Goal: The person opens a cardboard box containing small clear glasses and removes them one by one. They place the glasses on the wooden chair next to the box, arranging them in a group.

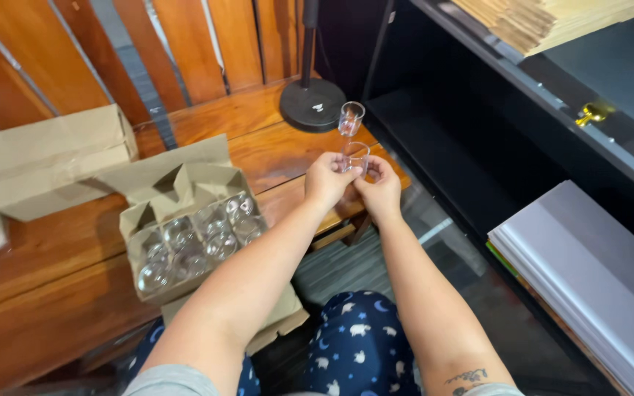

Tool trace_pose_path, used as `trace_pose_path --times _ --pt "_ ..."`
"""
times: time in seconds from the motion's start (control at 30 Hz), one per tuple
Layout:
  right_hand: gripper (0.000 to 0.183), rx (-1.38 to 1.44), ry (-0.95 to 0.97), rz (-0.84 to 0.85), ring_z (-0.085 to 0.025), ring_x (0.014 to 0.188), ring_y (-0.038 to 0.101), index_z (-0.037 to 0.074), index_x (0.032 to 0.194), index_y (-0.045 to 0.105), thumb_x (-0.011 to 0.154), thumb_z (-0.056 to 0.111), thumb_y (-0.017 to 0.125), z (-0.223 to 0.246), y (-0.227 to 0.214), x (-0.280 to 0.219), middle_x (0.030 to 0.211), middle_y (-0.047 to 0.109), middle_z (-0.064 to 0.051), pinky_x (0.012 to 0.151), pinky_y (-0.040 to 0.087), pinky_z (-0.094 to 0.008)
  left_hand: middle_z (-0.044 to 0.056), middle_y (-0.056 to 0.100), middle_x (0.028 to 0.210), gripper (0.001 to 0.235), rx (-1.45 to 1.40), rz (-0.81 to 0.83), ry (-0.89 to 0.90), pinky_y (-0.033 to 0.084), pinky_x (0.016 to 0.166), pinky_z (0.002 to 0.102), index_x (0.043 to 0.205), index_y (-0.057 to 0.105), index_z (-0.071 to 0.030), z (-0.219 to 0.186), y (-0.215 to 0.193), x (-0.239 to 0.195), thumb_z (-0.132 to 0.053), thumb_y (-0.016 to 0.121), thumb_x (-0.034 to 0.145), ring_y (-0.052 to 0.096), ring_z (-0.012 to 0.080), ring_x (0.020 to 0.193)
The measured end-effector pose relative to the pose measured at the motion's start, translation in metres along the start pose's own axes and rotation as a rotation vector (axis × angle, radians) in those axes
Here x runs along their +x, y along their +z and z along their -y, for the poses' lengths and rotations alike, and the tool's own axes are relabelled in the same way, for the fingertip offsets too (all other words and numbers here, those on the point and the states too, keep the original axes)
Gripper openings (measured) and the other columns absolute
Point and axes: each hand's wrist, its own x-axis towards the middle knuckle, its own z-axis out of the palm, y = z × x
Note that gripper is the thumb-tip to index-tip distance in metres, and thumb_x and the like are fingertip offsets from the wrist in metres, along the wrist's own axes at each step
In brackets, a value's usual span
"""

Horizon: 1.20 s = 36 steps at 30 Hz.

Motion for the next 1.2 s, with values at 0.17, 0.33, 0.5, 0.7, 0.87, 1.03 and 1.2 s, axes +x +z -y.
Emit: trace_pose_path --times 0.17,0.33,0.5,0.7,0.87,1.03,1.2 --pt "0.048 -0.2 0.065 -0.077 -0.012 0.094 0.072 0.007 0.117 0.072 0.071 0.004 0.086 -0.02 -0.003 0.026 0.102 0.074 -0.006 0.08 0.063 -0.022 -0.005 0.078 0.102 0.06 0.015 0.033 -0.009 0.06 0.088 0.028 0.12 0.076 -0.031 0.004 0.03 0.025 -0.048 0.092 0.066 0.075 0.0134 0.103" --pt "0.047 -0.234 0.112 -0.116 -0.015 0.094 0.074 0.005 0.118 0.071 0.074 0.008 0.086 -0.041 0.009 0.046 0.103 0.076 -0.01 0.078 0.065 -0.025 -0.001 0.08 0.1 0.055 -0.029 -0.01 0.024 0.059 0.087 0.03 0.118 0.078 -0.026 -0.005 0.037 0.035 -0.039 0.093 0.066 0.076 0.0175 0.101" --pt "0.041 -0.219 0.126 -0.138 -0.019 0.096 0.072 0.0 0.117 0.068 0.079 0.006 0.084 -0.036 0.018 0.056 0.106 0.074 -0.015 0.08 0.065 -0.026 0.006 0.076 0.114 0.06 0.052 0.051 0.037 0.059 0.098 0.037 0.135 0.07 -0.023 -0.01 0.034 0.044 -0.04 0.083 0.079 0.072 0.0235 0.113" --pt "0.043 -0.282 0.101 -0.165 -0.023 0.097 0.074 0.002 0.115 0.069 0.077 0.005 0.087 -0.045 0.017 0.076 0.107 0.073 -0.016 0.079 0.067 -0.027 0.008 0.071 0.126 0.067 0.046 0.122 0.009 0.056 0.105 0.035 0.144 0.063 -0.022 -0.007 0.044 0.065 -0.041 0.081 0.082 0.069 0.0227 0.121" --pt "0.046 -0.345 0.065 -0.194 -0.024 0.094 0.073 0.002 0.115 0.07 0.074 0.005 0.091 -0.043 0.009 0.081 0.102 0.067 -0.013 0.077 0.068 -0.027 0.011 0.069 0.134 0.064 -0.107 0.139 -0.043 0.056 0.106 0.035 0.141 0.061 -0.014 0.001 0.067 0.072 -0.035 0.081 0.084 0.067 0.0197 0.124" --pt "0.048 -0.349 0.069 -0.203 -0.024 0.093 0.072 0.002 0.12 0.069 0.077 0.006 0.091 -0.039 0.012 0.079 0.102 0.063 -0.013 0.079 0.067 -0.027 0.015 0.067 0.138 0.06 -0.135 0.13 -0.046 0.054 0.108 0.035 0.14 0.06 -0.01 -0.01 0.058 0.057 -0.036 0.074 0.088 0.066 0.0193 0.126" --pt "0.048 -0.375 0.077 -0.19 -0.022 0.093 0.073 0.004 0.121 0.07 0.078 0.006 0.091 -0.033 0.012 0.074 0.1 0.062 -0.011 0.079 0.068 -0.025 0.012 0.066 0.141 0.065 -0.08 0.163 -0.054 0.052 0.111 0.033 0.146 0.056 -0.012 -0.012 0.055 0.055 -0.042 0.07 0.09 0.064 0.0139 0.128"
